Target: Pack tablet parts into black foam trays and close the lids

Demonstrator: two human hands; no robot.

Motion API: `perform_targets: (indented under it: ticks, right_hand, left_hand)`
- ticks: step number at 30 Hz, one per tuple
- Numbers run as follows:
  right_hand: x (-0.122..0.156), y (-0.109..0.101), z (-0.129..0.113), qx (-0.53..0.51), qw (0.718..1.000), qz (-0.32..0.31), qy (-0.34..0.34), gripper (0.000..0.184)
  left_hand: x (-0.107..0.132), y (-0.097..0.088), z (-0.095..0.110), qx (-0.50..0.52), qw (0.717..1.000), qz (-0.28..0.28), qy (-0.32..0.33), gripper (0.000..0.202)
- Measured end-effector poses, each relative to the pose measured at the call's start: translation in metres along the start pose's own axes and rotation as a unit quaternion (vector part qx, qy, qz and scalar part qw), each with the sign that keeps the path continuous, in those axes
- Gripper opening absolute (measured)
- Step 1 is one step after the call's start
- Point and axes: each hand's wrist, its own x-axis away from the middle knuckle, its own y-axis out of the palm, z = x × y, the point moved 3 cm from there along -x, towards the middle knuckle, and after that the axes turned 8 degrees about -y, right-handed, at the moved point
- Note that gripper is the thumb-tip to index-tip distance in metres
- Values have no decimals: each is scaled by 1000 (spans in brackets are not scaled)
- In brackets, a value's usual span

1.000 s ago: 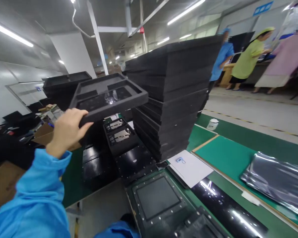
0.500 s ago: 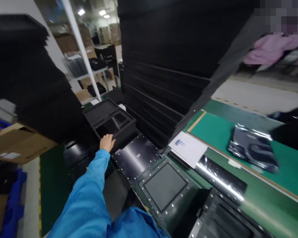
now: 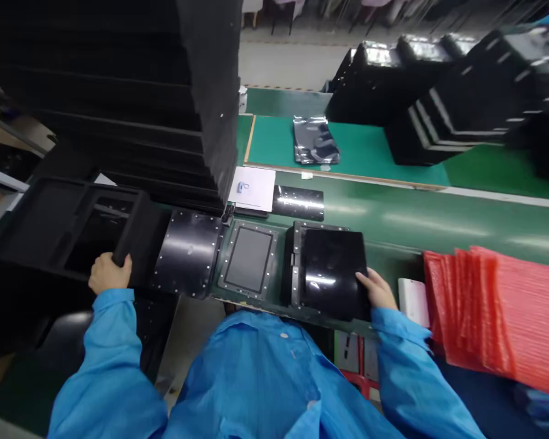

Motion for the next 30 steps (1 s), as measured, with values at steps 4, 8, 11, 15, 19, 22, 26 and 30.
perform_targets:
  ticks: [4, 8, 11, 15, 19, 22, 26, 30]
  right_hand:
    - [-7, 27, 28, -107, 993, -22, 50, 57]
    - [-6, 34, 28, -53, 998, -2, -20, 58]
    - [-4, 32, 21, 93, 994, 10, -56, 57]
    - [14, 24, 25, 263, 961, 32, -74, 53]
    - [63, 20, 57, 169, 982, 81, -19, 61]
    - [99, 23, 82, 48, 990, 121, 63, 74]
    - [118, 24, 98, -58, 992, 80, 82, 81]
    - [76, 16, 98, -109, 993, -22, 44, 84]
  left_hand:
    - [32, -17, 14, 18, 999, 40, 2, 61]
    - [88, -21, 39, 99, 990, 67, 80, 56]
    - [144, -3, 79, 221, 953, -33, 207, 41]
    - [223, 51, 157, 309, 845, -283, 331, 52]
    - [295, 103, 228, 336, 723, -492, 351, 84]
    - [331, 123, 247, 370, 679, -550, 317, 92]
    - [349, 127, 234, 394, 687, -551, 264, 84]
    - [339, 119, 256, 379, 724, -526, 236, 87]
